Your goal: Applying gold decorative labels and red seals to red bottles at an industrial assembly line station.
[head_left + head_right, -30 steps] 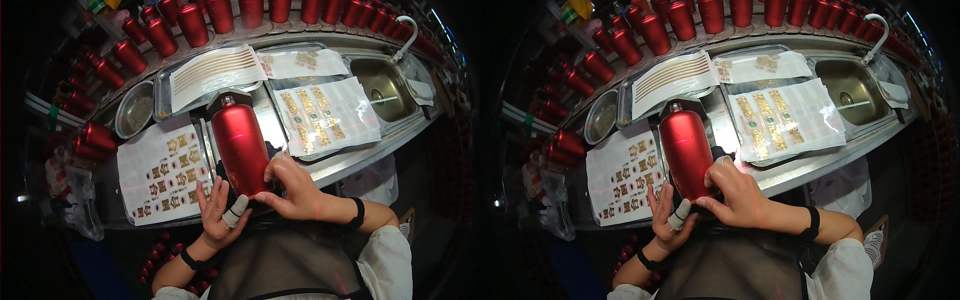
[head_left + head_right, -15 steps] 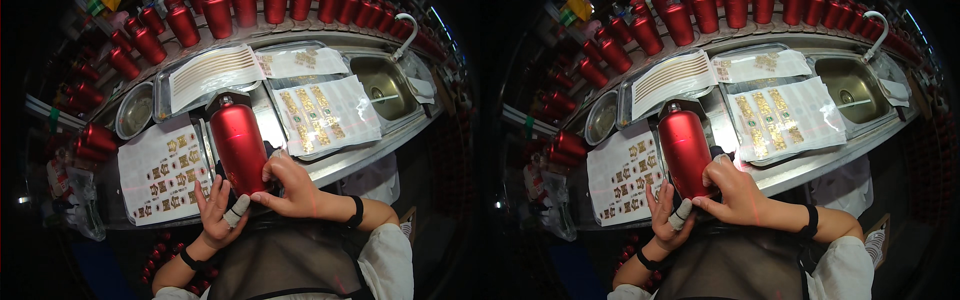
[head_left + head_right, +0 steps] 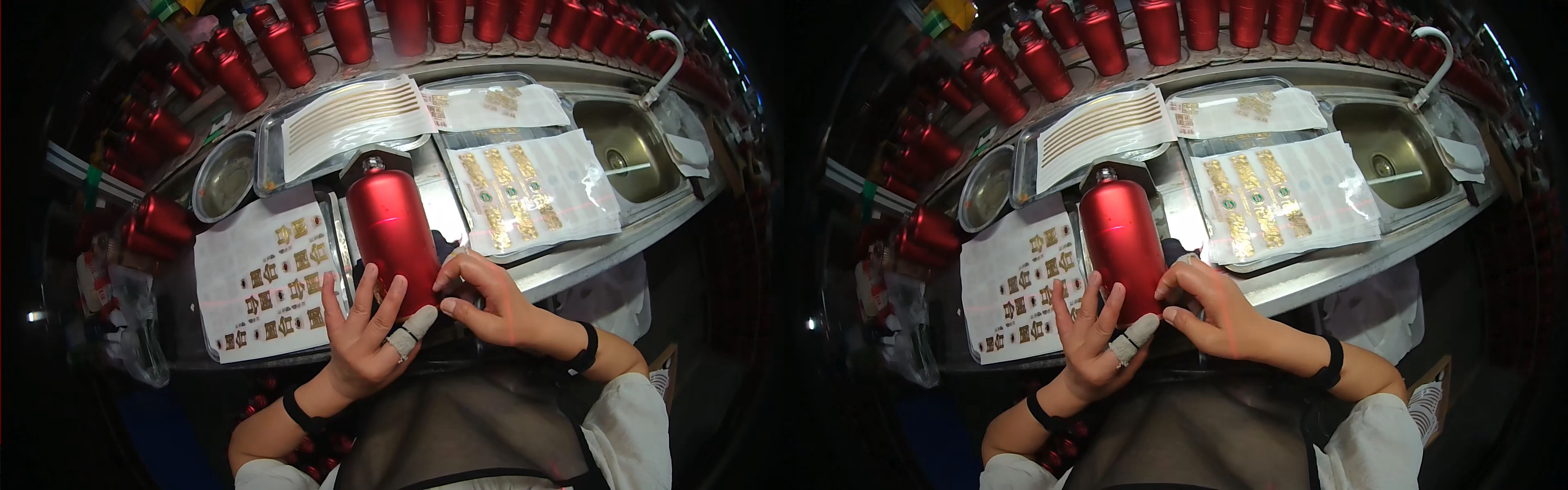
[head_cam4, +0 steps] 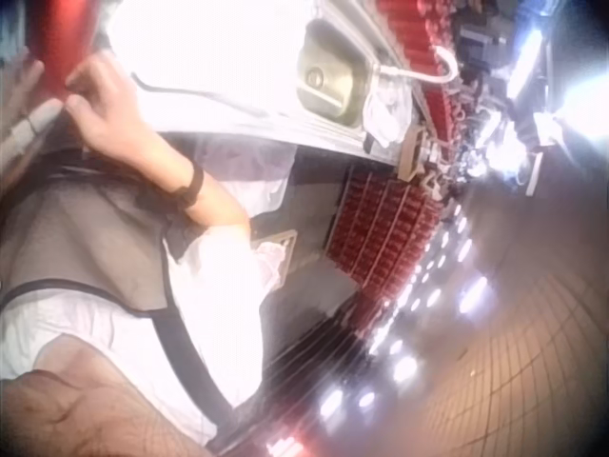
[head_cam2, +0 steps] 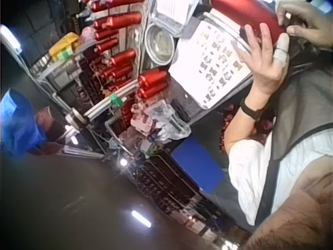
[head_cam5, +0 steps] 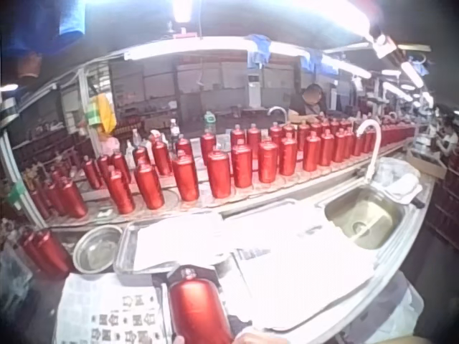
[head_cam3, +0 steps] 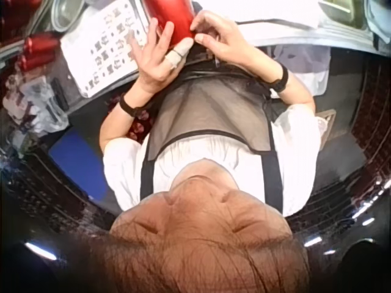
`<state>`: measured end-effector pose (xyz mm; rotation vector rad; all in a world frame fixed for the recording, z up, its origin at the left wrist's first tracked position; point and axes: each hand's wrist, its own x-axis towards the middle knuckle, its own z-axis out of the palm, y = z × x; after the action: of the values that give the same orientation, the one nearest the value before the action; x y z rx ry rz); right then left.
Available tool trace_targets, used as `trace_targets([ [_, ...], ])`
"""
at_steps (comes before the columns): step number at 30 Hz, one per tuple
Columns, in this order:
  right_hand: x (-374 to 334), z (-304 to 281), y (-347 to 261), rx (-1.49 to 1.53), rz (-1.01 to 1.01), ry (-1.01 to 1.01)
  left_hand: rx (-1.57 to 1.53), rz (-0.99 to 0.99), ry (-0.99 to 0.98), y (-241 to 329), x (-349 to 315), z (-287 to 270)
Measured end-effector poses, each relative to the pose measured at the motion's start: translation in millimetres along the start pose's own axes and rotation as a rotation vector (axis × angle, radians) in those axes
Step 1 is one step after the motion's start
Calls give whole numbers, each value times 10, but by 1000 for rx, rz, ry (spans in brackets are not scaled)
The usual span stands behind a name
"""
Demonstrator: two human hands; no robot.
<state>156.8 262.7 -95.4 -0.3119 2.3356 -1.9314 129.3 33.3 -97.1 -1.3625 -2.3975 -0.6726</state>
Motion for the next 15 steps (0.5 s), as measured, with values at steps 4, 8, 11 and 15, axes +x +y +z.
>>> trace_targets([
  [4, -137, -55, 45, -13, 36, 79, 28, 31, 16, 50, 101, 10],
  [8, -200, -82, 107, -151, -6, 125, 21, 30, 31, 91, 217, 85],
  [11, -241, -103, 39, -320, -154, 138, -24, -69, 64, 7, 37, 82],
  [15, -221, -52, -71, -480, -569, -61, -117, -222, 81, -112, -129, 61],
])
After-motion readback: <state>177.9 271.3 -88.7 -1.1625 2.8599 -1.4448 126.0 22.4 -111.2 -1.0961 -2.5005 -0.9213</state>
